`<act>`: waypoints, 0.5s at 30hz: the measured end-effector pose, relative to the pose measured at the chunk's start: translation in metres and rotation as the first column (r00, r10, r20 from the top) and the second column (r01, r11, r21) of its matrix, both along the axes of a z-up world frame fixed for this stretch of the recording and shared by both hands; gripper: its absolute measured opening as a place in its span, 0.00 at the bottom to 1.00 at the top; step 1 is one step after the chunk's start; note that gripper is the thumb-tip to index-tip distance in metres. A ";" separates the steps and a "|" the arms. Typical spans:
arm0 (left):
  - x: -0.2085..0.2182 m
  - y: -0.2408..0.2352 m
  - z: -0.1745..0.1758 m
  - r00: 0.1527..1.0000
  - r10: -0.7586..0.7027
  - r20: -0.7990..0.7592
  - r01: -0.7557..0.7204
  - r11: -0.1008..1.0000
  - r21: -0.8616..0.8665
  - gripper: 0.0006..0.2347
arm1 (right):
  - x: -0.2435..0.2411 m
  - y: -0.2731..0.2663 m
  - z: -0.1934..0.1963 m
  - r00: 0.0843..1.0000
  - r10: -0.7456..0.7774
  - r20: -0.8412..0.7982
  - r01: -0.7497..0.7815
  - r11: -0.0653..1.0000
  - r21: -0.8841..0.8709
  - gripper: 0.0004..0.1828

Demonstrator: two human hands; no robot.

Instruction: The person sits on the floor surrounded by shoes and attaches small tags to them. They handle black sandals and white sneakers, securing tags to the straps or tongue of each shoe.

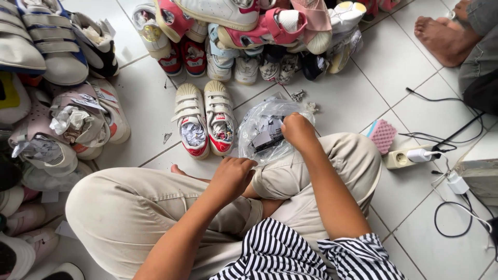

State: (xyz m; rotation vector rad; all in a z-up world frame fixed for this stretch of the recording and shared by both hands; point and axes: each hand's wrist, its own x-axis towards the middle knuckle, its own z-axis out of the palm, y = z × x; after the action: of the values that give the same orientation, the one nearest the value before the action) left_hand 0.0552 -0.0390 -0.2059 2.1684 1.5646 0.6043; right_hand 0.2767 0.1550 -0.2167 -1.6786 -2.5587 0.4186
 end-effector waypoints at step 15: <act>0.002 0.028 0.033 0.877 0.248 0.412 -0.132 0.948 -0.289 0.09 | 0.030 -0.035 0.100 0.792 0.021 -0.611 0.037 0.996 0.081 0.04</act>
State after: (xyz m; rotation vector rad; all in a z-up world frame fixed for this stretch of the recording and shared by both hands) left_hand 0.0575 -0.0112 -0.1731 1.5585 1.5114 0.8423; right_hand 0.3072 0.1203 -0.1172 -1.2428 -2.0481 0.7018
